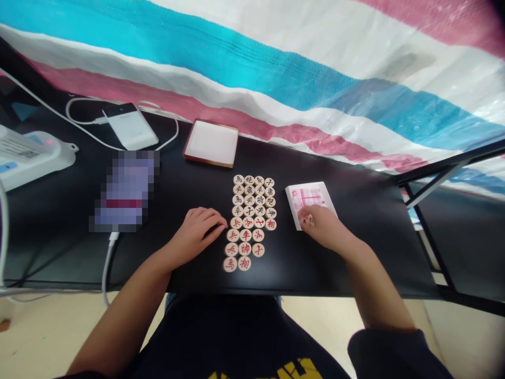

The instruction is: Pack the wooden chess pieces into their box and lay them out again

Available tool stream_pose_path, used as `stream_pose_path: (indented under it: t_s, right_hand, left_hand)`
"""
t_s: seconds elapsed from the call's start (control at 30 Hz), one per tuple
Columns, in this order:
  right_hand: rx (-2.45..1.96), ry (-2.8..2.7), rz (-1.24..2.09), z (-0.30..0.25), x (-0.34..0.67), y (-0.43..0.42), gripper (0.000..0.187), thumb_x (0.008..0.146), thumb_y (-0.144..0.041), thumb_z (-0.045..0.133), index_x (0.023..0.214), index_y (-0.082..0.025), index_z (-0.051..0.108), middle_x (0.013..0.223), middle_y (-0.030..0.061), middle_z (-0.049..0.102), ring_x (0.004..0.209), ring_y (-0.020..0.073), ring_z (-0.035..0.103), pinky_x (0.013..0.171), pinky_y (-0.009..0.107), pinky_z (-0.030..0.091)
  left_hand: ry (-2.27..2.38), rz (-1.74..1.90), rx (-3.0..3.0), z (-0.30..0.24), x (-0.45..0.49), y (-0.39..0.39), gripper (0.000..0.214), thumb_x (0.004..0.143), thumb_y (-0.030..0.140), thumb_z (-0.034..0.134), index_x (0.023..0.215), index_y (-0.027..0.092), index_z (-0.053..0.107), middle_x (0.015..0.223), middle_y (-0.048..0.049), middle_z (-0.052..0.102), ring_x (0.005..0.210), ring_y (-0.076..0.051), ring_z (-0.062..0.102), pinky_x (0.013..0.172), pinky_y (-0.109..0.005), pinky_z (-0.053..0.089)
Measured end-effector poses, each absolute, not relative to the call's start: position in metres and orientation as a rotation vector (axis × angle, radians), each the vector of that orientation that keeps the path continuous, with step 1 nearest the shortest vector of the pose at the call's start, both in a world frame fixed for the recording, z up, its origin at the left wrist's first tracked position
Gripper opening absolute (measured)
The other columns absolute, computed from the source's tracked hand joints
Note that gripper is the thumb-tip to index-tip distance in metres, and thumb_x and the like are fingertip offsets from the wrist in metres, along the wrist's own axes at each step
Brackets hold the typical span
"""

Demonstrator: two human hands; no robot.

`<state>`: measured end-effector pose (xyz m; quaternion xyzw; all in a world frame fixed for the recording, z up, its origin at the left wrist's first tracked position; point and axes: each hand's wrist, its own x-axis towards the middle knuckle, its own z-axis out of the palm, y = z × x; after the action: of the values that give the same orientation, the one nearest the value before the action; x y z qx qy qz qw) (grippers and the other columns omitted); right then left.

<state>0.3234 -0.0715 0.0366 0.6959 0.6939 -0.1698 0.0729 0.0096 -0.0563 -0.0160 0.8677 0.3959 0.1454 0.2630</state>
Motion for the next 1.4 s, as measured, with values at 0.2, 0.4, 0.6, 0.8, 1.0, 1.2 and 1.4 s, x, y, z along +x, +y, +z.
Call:
stream_pose_path:
  t_s: [0.2,0.4,0.6,0.8,1.0,1.2,1.4]
  right_hand:
    - [2.153,1.932,-0.427,0.040,0.317,-0.074,0.028,0.074,-0.022,0.050,0.100,-0.013,0.056,0.094,0.0125,0.059,0.086,0.0220,0.055,0.070,0.030,0.041]
    - [2.135,1.863,-0.446,0.044,0.322,-0.075,0.024,0.071,-0.029,0.055,0.092,-0.017,0.057,0.093,0.0096,0.059,0.083,0.0216,0.055,0.067,0.029,0.040]
    - [2.238,1.883,-0.454,0.041,0.322,-0.074,0.019,0.076,-0.030,0.051,0.088,-0.016,0.059,0.090,0.0097,0.062,0.080,0.0203,0.056,0.067,0.029,0.040]
    - [2.428,2.134,-0.339,0.057,0.313,-0.086,0.020,0.077,-0.029,0.052,0.090,-0.015,0.058,0.087,0.0082,0.062,0.078,0.0207,0.055,0.071,0.033,0.042]
    - [2.315,2.360,-0.660,0.058,0.280,-0.110,0.025,0.078,-0.031,0.053,0.099,-0.019,0.053,0.087,0.0061,0.061,0.082,0.0198,0.054,0.072,0.034,0.044]
    - [2.307,2.343,-0.732,0.049,0.272,-0.108,0.026,0.078,-0.034,0.053,0.100,-0.019,0.053,0.088,0.0067,0.060,0.082,0.0208,0.054,0.072,0.036,0.045]
    - [2.345,2.361,-0.643,0.057,0.280,-0.105,0.021,0.079,-0.033,0.050,0.094,-0.019,0.055,0.088,0.0071,0.061,0.083,0.0206,0.055,0.073,0.036,0.044]
  left_hand:
    - [1.070,0.398,2.341,-0.015,0.010,-0.057,0.019,0.088,0.031,0.040,0.090,0.023,0.058,0.094,-0.0003,0.060,0.090,-0.017,0.049,0.082,-0.033,0.030]
    - [1.080,0.400,2.338,-0.015,0.011,-0.057,0.019,0.088,0.031,0.041,0.089,0.023,0.058,0.094,-0.0003,0.060,0.089,-0.017,0.049,0.082,-0.033,0.030]
    - [1.074,0.391,2.356,-0.015,0.010,-0.056,0.019,0.089,0.030,0.040,0.090,0.023,0.058,0.094,-0.0003,0.060,0.089,-0.017,0.049,0.082,-0.034,0.030]
    - [1.082,0.398,2.350,-0.015,0.010,-0.056,0.019,0.088,0.030,0.041,0.089,0.023,0.058,0.094,-0.0004,0.061,0.089,-0.018,0.050,0.082,-0.033,0.030]
    - [1.086,0.400,2.349,-0.016,0.010,-0.057,0.018,0.088,0.030,0.041,0.089,0.023,0.058,0.094,-0.0004,0.061,0.088,-0.018,0.049,0.081,-0.034,0.030]
    - [1.079,0.409,2.348,-0.014,0.011,-0.057,0.018,0.088,0.030,0.041,0.089,0.023,0.058,0.094,-0.0006,0.061,0.088,-0.018,0.050,0.082,-0.034,0.030]
    - [1.083,0.406,2.348,-0.014,0.011,-0.057,0.020,0.088,0.031,0.040,0.089,0.023,0.058,0.093,-0.0009,0.061,0.088,-0.018,0.050,0.082,-0.034,0.030]
